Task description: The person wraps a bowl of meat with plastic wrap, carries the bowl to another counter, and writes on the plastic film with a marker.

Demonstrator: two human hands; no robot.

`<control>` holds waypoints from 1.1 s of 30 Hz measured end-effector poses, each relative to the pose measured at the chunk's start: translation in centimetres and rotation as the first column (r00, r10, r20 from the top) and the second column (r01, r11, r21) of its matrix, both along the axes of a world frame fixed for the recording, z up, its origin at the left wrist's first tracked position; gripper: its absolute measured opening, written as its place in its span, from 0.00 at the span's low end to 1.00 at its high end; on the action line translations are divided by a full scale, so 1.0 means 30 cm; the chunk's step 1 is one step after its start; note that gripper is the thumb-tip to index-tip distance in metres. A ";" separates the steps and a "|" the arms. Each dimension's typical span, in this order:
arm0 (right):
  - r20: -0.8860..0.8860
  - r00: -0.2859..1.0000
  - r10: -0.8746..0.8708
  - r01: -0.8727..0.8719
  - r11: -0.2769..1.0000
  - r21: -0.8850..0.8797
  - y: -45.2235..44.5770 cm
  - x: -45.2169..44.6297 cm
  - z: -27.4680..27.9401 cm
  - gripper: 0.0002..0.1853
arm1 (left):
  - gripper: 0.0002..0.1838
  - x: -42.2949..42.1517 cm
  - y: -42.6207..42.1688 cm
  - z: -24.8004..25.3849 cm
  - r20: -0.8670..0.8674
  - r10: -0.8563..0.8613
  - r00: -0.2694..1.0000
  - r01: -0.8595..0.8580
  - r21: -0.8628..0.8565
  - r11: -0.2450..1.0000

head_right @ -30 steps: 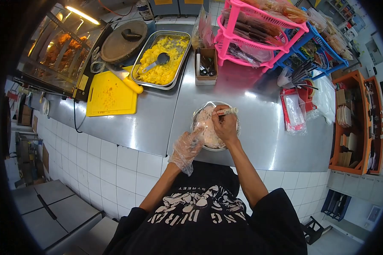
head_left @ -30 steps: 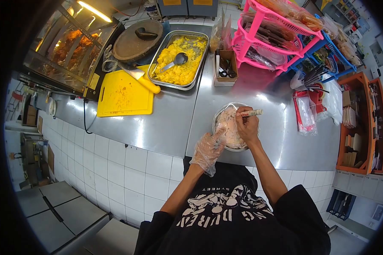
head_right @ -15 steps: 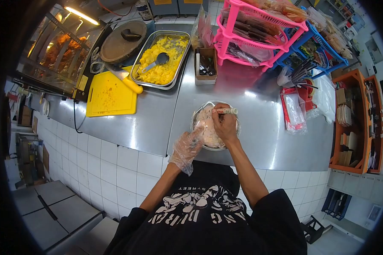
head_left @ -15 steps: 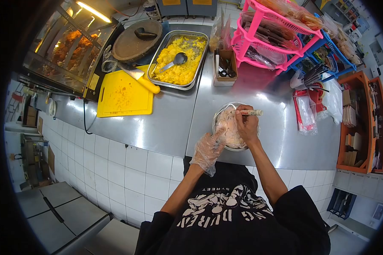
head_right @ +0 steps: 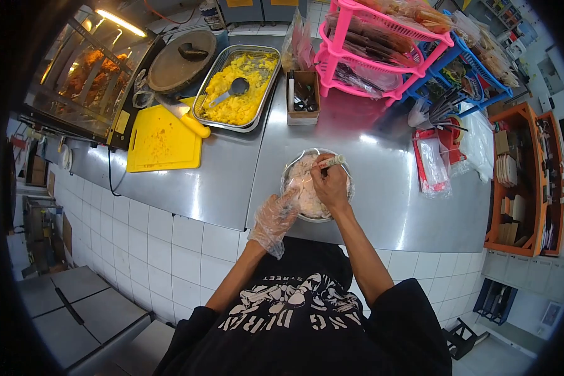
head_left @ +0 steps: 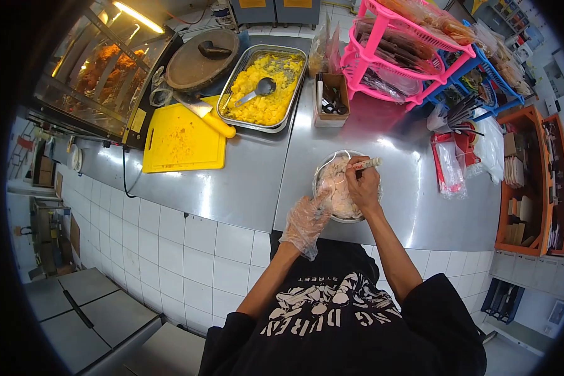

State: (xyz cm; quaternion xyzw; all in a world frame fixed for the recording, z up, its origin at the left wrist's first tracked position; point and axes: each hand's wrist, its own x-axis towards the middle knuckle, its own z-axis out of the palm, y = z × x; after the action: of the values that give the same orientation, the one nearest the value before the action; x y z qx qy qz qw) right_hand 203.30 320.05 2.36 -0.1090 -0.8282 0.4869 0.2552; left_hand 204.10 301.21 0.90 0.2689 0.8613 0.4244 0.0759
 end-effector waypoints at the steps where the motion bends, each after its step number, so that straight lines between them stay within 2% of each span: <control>1: -0.005 1.000 -0.017 0.017 1.000 0.004 0.000 -0.003 0.001 0.06 | 0.27 -0.001 0.000 -0.005 -0.002 0.001 1.000 -0.001 0.005 1.000; 4: 0.112 0.993 0.034 -0.022 0.994 -0.103 -0.002 -0.005 0.013 0.05 | 0.26 0.001 0.000 0.002 -0.007 0.001 1.000 -0.001 0.006 1.000; 7: 0.035 0.999 -0.011 0.016 0.988 -0.151 -0.005 0.001 0.000 0.05 | 0.26 0.000 0.000 0.000 -0.013 -0.006 1.000 0.006 0.015 1.000; 10: -0.137 0.983 -0.122 0.093 0.975 -0.199 0.002 -0.004 -0.008 0.06 | 0.27 -0.001 -0.001 -0.003 -0.002 0.001 1.000 -0.001 0.028 1.000; 13: -0.135 0.986 -0.102 0.080 0.983 -0.163 0.025 -0.011 -0.017 0.07 | 0.27 -0.001 -0.002 0.005 0.011 -0.007 1.000 0.007 0.024 1.000; 16: 0.009 0.999 -0.050 0.051 0.985 -0.163 0.033 0.005 -0.016 0.08 | 0.26 -0.001 0.001 0.000 -0.001 -0.007 1.000 0.007 0.018 1.000; 28: 0.089 0.995 -0.035 0.041 0.996 -0.077 0.020 0.002 0.003 0.07 | 0.27 0.003 -0.001 0.005 -0.024 0.004 1.000 -0.004 0.023 1.000; 31: 0.030 1.000 -0.007 0.007 1.000 0.022 0.034 0.008 -0.024 0.06 | 0.26 0.003 0.001 0.017 -0.011 0.012 1.000 -0.012 0.010 1.000; 33: -0.006 1.000 -0.008 0.008 1.000 -0.011 0.033 0.014 -0.026 0.05 | 0.26 0.001 0.001 0.019 -0.011 0.015 1.000 -0.015 0.003 1.000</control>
State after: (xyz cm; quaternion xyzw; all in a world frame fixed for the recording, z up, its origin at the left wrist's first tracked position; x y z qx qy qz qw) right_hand 203.71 321.03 1.57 -0.1122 -0.8245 0.4905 0.2590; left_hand 204.13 301.24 1.47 0.2648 0.8632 0.4245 0.0675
